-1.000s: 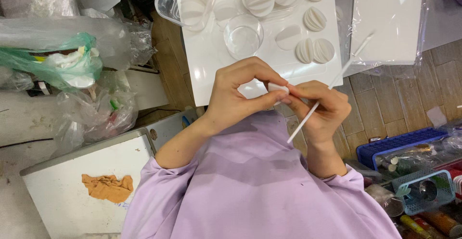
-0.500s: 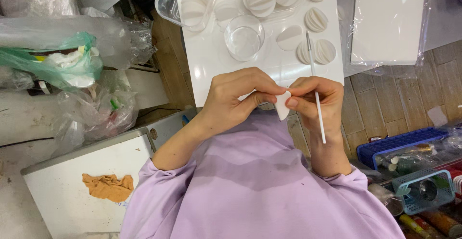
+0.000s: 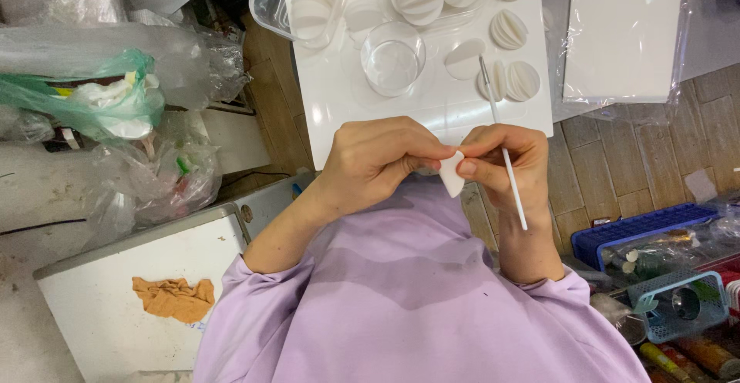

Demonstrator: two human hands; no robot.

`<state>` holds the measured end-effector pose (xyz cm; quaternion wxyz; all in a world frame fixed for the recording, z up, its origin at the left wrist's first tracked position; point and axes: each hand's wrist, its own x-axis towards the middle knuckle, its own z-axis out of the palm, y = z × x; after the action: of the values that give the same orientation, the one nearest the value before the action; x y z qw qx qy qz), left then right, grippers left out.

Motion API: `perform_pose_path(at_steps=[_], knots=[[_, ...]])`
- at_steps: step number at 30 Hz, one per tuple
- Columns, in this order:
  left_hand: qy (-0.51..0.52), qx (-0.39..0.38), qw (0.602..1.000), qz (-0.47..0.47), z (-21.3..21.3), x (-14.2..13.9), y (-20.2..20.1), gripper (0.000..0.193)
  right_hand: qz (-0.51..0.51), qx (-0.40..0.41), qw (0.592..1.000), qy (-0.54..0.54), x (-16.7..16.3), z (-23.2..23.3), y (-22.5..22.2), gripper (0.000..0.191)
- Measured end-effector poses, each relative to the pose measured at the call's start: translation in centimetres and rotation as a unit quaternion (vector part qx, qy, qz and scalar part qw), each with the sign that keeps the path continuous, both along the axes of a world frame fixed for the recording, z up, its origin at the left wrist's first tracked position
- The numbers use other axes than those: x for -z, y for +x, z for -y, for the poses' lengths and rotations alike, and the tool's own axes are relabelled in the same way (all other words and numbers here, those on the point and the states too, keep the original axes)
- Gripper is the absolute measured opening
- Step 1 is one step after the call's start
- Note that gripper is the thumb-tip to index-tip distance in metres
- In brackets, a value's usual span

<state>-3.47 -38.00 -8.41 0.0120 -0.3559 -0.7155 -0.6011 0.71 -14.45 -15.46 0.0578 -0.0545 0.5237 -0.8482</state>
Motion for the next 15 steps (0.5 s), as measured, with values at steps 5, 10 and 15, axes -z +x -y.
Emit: perform_pose_path(at_steps=[5, 10, 15], knots=[[-0.049, -0.043, 0.995, -0.073, 0.2, -0.4, -0.4, 0.039, -0.025, 0.105, 0.99, 0.09, -1.1, 0.8, 0.2, 0.016], [-0.204, -0.172, 0.926, -0.268, -0.8, -0.4, 0.4, 0.063, -0.107, 0.196, 0.93, 0.292, -2.4, 2.1, 1.1, 0.033], [-0.07, -0.127, 0.971, -0.189, -0.2, 1.2, 0.8, 0.066, -0.086, 0.09, 0.991, 0.044, -2.9, 2.4, 0.8, 0.076]])
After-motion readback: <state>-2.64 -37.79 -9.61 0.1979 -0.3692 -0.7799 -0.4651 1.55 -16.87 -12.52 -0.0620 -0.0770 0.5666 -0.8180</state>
